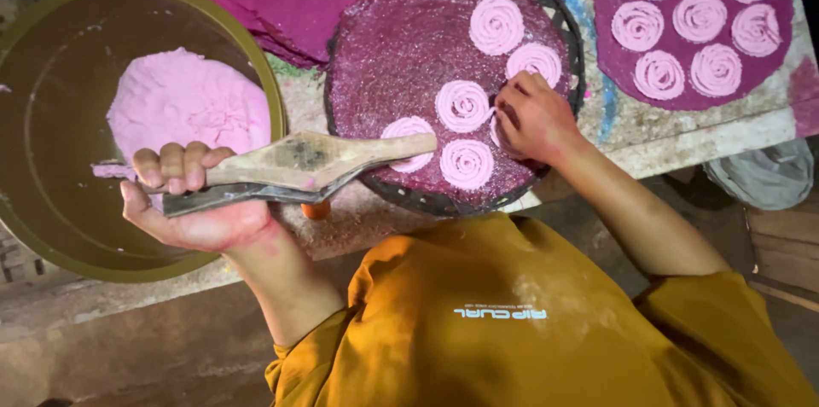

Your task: The person uses a wooden roller tool to press pink dough into rose-shaped patterns on a dark purple tray. They repeatedly scoop dough from a large bowl, roll it onto the tool, and press it into the tray to form multiple decorative spirals.

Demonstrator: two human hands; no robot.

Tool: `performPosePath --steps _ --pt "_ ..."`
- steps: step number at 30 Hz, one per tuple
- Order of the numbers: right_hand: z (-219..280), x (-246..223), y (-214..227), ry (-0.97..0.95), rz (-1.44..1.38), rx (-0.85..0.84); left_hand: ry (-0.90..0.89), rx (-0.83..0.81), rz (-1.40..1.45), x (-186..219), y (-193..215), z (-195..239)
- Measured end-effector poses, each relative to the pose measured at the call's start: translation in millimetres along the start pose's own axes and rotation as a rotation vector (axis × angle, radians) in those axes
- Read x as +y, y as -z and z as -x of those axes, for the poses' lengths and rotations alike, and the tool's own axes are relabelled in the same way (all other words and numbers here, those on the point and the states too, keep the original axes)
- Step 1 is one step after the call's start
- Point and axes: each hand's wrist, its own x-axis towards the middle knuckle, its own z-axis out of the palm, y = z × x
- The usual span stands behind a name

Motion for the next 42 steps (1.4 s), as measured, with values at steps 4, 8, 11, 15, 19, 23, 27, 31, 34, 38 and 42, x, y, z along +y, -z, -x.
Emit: performPosePath --steps 4,8,11,15,19,23,27,31,34,38,42 --pt "-10.8 3.1 -3.4 0.018 0.037 -0.034 -0.011 0.005 -0.015 1.6 -1.3 0.9" --pt "-12.2 -1.1 1.6 0.062 0.075 -0.067 -0.017 0.007 -0.022 3.8 -1.5 3.0" --pt "-8.3 -4.7 12.5 0.089 0.038 -0.083 -0.033 0.021 -0.024 5.4 -2.0 3.9" --pt "-5.2 -3.4 16.6 0.071 0.095 -0.154 -0.039 0.040 -0.033 3.1 -3.1 5.6" --pt "-15.8 5.3 6.5 0.075 0.154 -0.124 -0.033 0.048 -0.040 -2.8 -5.1 3.6" --pt "-21.5 14.7 -5.2 0.146 0.204 -0.076 -0.026 0.051 -0.042 -4.3 -6.3 4.0" --pt "-25.8 19.0 -12.4 0.144 0.228 -0.117 -0.037 0.047 -0.025 -3.8 -7.1 5.6" --pt "-33.1 20.8 -10.5 0.117 0.248 -0.043 -0.045 0.040 -0.028 -3.8 -7.3 6.6" --pt "-33.6 23.4 0.7 -0.036 -0.031 -0.051 -0.054 0.049 -0.034 -2.8 -7.2 7.8" --pt "-20.7 20.6 13.9 -0.215 -0.435 -0.203 -0.052 0.047 -0.009 -3.3 -7.0 8.9" --pt "-10.8 13.2 7.2 -0.176 -0.228 -0.204 -0.054 0.039 -0.021 -6.0 -6.8 7.2"
